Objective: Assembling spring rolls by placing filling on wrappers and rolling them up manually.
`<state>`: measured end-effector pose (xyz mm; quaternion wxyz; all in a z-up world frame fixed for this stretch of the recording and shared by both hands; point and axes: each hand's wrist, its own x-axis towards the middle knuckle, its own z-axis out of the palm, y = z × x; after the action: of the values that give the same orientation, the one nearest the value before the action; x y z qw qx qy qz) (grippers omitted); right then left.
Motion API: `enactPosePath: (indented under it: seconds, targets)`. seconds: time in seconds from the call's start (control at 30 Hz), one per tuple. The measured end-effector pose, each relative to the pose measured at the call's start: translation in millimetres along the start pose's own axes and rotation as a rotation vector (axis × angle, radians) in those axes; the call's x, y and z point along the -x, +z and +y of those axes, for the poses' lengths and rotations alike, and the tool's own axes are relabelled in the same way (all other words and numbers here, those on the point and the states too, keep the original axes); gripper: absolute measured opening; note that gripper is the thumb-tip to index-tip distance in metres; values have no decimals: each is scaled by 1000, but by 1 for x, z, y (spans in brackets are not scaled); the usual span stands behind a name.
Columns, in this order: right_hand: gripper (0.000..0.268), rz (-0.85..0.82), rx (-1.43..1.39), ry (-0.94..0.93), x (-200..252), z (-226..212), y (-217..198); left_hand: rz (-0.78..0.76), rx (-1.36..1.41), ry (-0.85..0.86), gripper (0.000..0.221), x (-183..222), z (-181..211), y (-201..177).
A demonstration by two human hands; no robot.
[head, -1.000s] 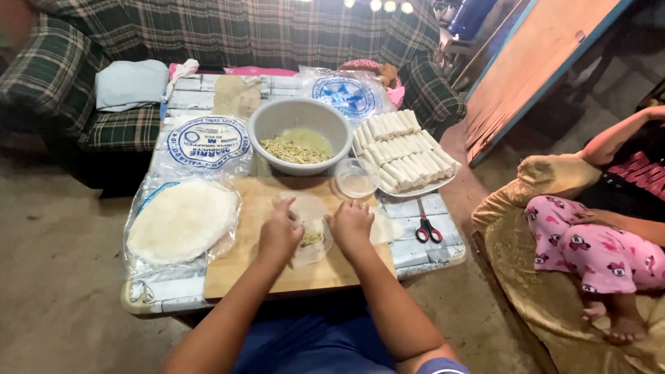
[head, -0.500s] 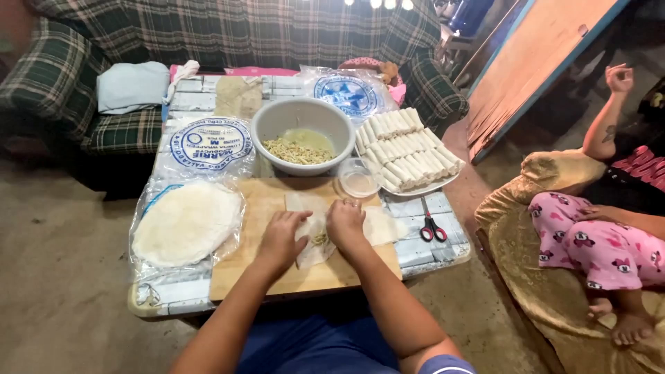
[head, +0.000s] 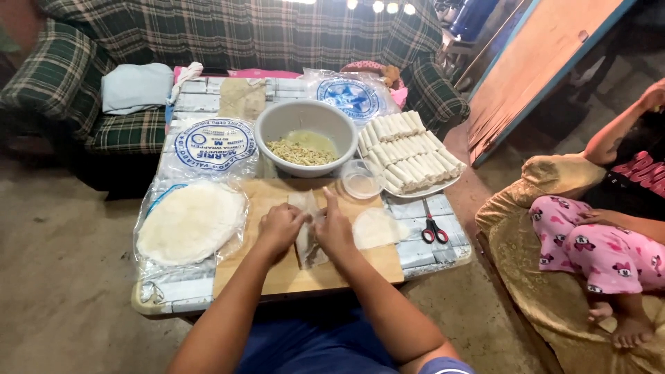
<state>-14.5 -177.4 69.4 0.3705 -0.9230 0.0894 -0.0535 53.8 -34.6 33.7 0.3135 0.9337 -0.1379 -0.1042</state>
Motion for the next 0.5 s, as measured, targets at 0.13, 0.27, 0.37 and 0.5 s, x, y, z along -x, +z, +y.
enactPosePath:
  seconds: [0.13, 0.27, 0.37, 0.5]
  targets:
    - [89, 32, -20, -85, 3, 15, 15, 39, 72, -83, 68, -11, 4, 1]
    - [69, 41, -47, -173, 4, 42, 23, 104, 2, -101, 42, -17, 2, 9]
    - [44, 129, -23, -314, -13, 70, 23, 137, -29, -92, 30, -33, -12, 24]
    - [39, -5, -96, -499, -15, 87, 18, 165, -5, -43, 31, -30, -22, 31]
